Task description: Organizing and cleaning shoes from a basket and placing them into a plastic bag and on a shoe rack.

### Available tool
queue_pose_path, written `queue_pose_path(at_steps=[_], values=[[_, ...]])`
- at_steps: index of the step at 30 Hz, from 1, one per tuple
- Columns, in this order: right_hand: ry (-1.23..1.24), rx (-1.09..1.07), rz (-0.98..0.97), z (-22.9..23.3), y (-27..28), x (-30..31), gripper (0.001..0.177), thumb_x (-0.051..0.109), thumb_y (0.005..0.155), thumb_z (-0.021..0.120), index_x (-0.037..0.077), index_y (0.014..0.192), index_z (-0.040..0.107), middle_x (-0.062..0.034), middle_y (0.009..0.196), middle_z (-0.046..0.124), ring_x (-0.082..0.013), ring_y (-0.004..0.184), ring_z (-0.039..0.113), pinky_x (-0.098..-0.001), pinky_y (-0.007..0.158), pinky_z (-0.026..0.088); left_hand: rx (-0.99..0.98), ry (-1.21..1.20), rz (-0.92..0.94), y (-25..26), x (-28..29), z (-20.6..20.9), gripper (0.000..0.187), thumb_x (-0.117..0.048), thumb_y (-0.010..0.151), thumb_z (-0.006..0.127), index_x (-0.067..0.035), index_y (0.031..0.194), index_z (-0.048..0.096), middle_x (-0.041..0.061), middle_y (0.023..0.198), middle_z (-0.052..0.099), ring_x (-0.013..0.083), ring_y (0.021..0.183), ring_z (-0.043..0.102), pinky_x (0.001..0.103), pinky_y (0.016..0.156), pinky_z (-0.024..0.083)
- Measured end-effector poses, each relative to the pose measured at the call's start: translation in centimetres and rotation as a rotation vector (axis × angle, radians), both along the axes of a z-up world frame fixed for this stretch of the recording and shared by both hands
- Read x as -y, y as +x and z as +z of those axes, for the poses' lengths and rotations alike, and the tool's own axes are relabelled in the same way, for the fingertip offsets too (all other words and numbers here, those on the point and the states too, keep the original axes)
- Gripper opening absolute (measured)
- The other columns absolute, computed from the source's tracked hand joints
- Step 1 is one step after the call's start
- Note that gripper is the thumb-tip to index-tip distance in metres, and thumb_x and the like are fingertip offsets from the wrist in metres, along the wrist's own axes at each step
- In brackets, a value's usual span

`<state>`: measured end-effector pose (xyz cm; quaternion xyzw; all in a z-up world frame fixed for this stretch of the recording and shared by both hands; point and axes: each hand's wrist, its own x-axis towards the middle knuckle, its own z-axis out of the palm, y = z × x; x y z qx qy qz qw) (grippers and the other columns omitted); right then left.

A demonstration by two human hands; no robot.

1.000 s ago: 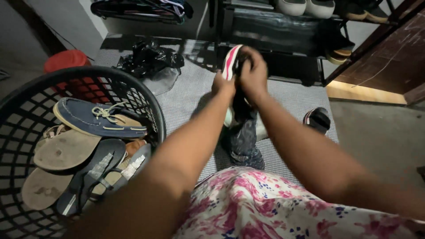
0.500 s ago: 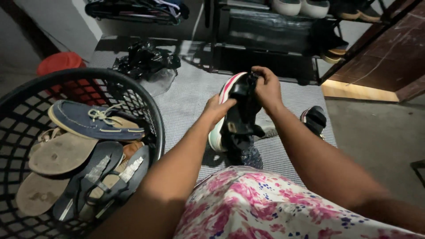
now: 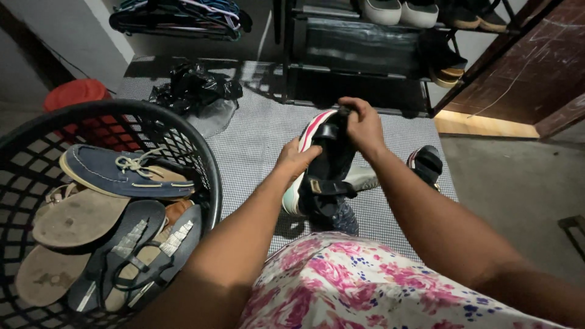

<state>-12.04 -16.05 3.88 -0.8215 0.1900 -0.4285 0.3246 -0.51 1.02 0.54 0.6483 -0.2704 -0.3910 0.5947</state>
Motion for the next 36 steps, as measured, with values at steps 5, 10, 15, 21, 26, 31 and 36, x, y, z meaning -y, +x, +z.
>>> queue_pose_path(at_steps=[5,10,15,21,26,31,36], values=[[0.211,-0.159,-0.072,1.1,-0.2,-0.1,0.034,-0.003,0.093,0.052,0.004,0.12,0.071,-0.0127,0.115,0.075,-0.0261,0.109,0.071,-0.0338,0.098,0.053,0.159,0.077,-0.046,0.2,0.3,-1.7,0.051,-0.031,0.078,0.074,-0.005,0.121,0.068,0.013,0.106,0.076,0.0252,0.095,0.073,0.039,0.084,0.058],[0.173,-0.367,0.085,3.3,0.0,-3.2,0.037,-0.001,0.089,0.053,0.008,0.122,0.07,-0.0141,0.108,0.074,-0.0261,0.097,0.075,-0.0337,0.091,0.058,0.482,0.195,-0.011,0.8,2.3,-3.0,0.056,-0.034,0.071,0.079,-0.007,0.119,0.069,0.015,0.106,0.075,0.0289,0.094,0.071,0.043,0.085,0.056],[0.143,-0.176,-0.005,1.5,-1.2,-0.9,0.034,-0.003,0.093,0.052,0.005,0.122,0.069,-0.0132,0.119,0.073,-0.0231,0.112,0.07,-0.0338,0.099,0.054,0.444,0.107,-0.028,1.9,0.6,-1.3,0.059,-0.036,0.073,0.078,-0.008,0.123,0.065,0.012,0.108,0.074,0.025,0.096,0.072,0.04,0.086,0.056],[0.338,-0.143,-0.087,-5.6,-1.8,2.1,0.033,-0.002,0.095,0.051,0.002,0.12,0.072,-0.0111,0.115,0.076,-0.0226,0.108,0.073,-0.0324,0.1,0.054,0.012,0.059,0.175,4.5,1.2,-0.5,0.05,-0.036,0.082,0.076,-0.003,0.118,0.069,0.013,0.103,0.074,0.0251,0.088,0.072,0.039,0.076,0.061],[0.501,-0.256,-0.104,-5.7,-3.0,-1.5,0.03,0.003,0.1,0.052,0.003,0.124,0.07,-0.0132,0.111,0.076,-0.0263,0.1,0.072,-0.0372,0.092,0.056,-0.457,0.024,0.179,5.9,3.3,-0.4,0.055,-0.046,0.082,0.073,-0.006,0.12,0.068,0.01,0.101,0.075,0.0241,0.08,0.072,0.041,0.069,0.062],[0.637,-0.58,0.259,-6.2,-5.5,-1.3,0.03,0.012,0.1,0.054,0.007,0.126,0.07,-0.0088,0.111,0.076,-0.0185,0.102,0.07,-0.0326,0.092,0.054,-0.793,-0.129,0.033,5.1,6.2,-3.9,0.07,-0.056,0.08,0.077,-0.003,0.124,0.069,0.011,0.111,0.078,0.0251,0.09,0.077,0.041,0.08,0.065],[0.024,-1.104,-0.071,-6.4,-9.5,2.9,0.033,0.028,0.093,0.064,0.017,0.124,0.069,-0.0065,0.112,0.074,-0.0251,0.099,0.069,-0.0437,0.089,0.054,-0.509,0.238,0.041,0.9,7.5,-2.9,0.079,-0.068,0.08,0.068,-0.007,0.13,0.068,0.012,0.116,0.075,0.0275,0.099,0.071,0.046,0.084,0.056]])
